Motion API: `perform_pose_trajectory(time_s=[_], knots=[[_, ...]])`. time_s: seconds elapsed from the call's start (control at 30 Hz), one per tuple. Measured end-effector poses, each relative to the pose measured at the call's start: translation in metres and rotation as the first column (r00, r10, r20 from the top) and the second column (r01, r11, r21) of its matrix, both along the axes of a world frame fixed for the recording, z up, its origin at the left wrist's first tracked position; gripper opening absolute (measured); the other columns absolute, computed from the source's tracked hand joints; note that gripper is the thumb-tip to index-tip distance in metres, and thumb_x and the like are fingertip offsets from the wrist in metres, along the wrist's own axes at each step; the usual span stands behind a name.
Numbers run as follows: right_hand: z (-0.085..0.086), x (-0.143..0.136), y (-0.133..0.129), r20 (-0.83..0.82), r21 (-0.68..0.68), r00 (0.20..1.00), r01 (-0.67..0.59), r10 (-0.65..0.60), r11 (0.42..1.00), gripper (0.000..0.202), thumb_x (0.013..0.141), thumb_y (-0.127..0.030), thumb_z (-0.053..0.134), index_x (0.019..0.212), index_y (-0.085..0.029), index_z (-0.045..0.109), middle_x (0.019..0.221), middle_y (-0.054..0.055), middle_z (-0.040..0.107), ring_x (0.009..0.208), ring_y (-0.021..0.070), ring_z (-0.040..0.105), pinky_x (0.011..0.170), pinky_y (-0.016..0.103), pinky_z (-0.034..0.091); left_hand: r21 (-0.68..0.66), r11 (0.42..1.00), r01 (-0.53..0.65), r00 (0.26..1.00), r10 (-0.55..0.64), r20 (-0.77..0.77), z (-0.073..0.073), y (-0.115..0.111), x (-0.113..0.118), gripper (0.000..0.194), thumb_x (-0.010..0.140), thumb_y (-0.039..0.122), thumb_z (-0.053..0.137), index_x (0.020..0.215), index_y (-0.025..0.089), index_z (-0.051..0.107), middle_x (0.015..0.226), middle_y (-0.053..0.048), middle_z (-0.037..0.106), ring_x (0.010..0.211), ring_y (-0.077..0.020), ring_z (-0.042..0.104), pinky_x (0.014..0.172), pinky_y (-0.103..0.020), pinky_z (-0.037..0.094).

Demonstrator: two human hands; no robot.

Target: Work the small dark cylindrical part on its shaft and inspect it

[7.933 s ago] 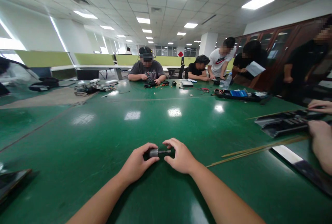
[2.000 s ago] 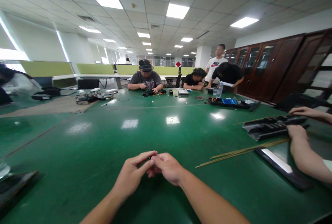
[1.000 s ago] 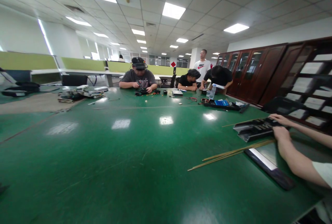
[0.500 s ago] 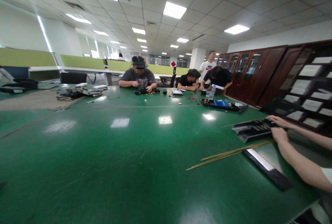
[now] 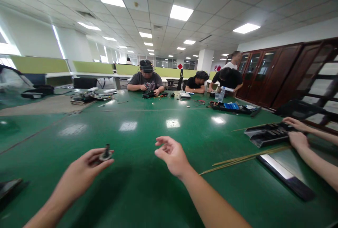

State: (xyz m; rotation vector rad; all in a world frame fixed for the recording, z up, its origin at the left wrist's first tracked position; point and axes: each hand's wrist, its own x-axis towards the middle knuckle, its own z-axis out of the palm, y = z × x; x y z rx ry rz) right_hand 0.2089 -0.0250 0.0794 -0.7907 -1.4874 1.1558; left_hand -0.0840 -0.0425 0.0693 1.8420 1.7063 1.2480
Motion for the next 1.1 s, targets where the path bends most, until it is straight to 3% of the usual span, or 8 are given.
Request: perform_pose_trajectory(time_s=[0.07,0.17,0.23,0.4,0.53,0.73,0.93,1.1], knots=[[-0.030,0.011,0.024,0.109,-0.005,0.980,0.168,-0.166,0.986,0.039,0.078,-0.025,0.068,0.116,-0.018,0.059,0.104,0.006,0.061,0.069,0.0105,0.056,0.067,0.027,0.047,-0.077,0.975,0.207,0.977,-0.210,-0.028,-0.013,0.023,0.025,0.045,0.082,0.052,0.066,0.113,0.021,0.065,0.105,-0.006,0.073,0.093,-0.0236,0.069,0.087,-0.037,0.053],[-0.063,0.026,0.035,0.357,0.086,0.920,0.141,-0.163,0.986,0.060,0.071,-0.017,0.071,0.128,-0.024,0.052,0.112,0.005,0.059,0.073,0.0114,0.057,0.069,0.028,0.047,-0.059,0.931,0.361,0.921,-0.366,-0.134,-0.038,0.051,0.071,0.039,0.087,0.042,0.060,0.119,0.021,0.063,0.111,-0.009,0.069,0.098,-0.0248,0.066,0.088,-0.038,0.051],[-0.073,0.031,0.033,0.454,0.136,0.874,0.123,-0.172,0.983,0.072,0.068,-0.014,0.073,0.134,-0.027,0.046,0.116,0.005,0.058,0.076,0.0123,0.057,0.073,0.029,0.047,-0.059,0.908,0.414,0.894,-0.418,-0.162,-0.053,0.059,0.092,0.036,0.086,0.037,0.061,0.119,0.024,0.064,0.110,-0.007,0.068,0.101,-0.0250,0.063,0.091,-0.038,0.049],[-0.075,0.028,0.033,0.535,0.198,0.822,0.101,-0.194,0.975,0.069,0.069,-0.017,0.074,0.132,-0.028,0.048,0.113,0.004,0.058,0.078,0.0136,0.056,0.077,0.030,0.047,-0.072,0.846,0.528,0.828,-0.531,-0.179,-0.069,0.059,0.095,0.035,0.086,0.031,0.063,0.120,0.028,0.062,0.117,-0.005,0.065,0.108,-0.0240,0.060,0.097,-0.036,0.045],[-0.074,0.024,0.035,0.569,0.229,0.802,0.057,-0.181,0.972,0.054,0.070,-0.020,0.075,0.120,-0.026,0.058,0.105,0.002,0.060,0.080,0.0154,0.057,0.076,0.030,0.046,-0.066,0.873,0.484,0.867,-0.488,-0.098,-0.069,0.060,0.090,0.045,0.084,0.028,0.065,0.127,0.027,0.054,0.119,-0.004,0.065,0.109,-0.0229,0.060,0.099,-0.036,0.044],[-0.072,0.022,0.035,0.567,0.223,0.802,0.072,-0.189,0.972,0.045,0.071,-0.021,0.074,0.114,-0.025,0.062,0.100,0.002,0.062,0.079,0.0163,0.057,0.076,0.029,0.046,-0.081,0.864,0.496,0.862,-0.502,-0.074,-0.064,0.061,0.095,0.025,0.081,0.027,0.065,0.105,0.023,0.062,0.102,-0.004,0.068,0.095,-0.0224,0.063,0.086,-0.032,0.048],[-0.072,0.022,0.037,0.553,0.201,0.817,0.057,-0.161,0.978,0.026,0.076,-0.023,0.070,0.102,-0.023,0.068,0.095,0.003,0.064,0.077,0.0161,0.059,0.072,0.028,0.046,-0.086,0.861,0.500,0.860,-0.506,-0.065,-0.061,0.063,0.096,0.022,0.083,0.028,0.064,0.105,0.024,0.063,0.100,-0.003,0.068,0.093,-0.0219,0.063,0.084,-0.031,0.048],[-0.071,0.023,0.039,0.577,0.216,0.799,0.052,-0.170,0.975,0.021,0.077,-0.024,0.071,0.098,-0.023,0.070,0.091,0.002,0.066,0.078,0.0165,0.060,0.073,0.028,0.045,-0.053,0.874,0.482,0.872,-0.485,-0.069,-0.067,0.068,0.094,0.025,0.083,0.028,0.066,0.107,0.025,0.063,0.105,-0.003,0.067,0.098,-0.0223,0.062,0.089,-0.033,0.047]])
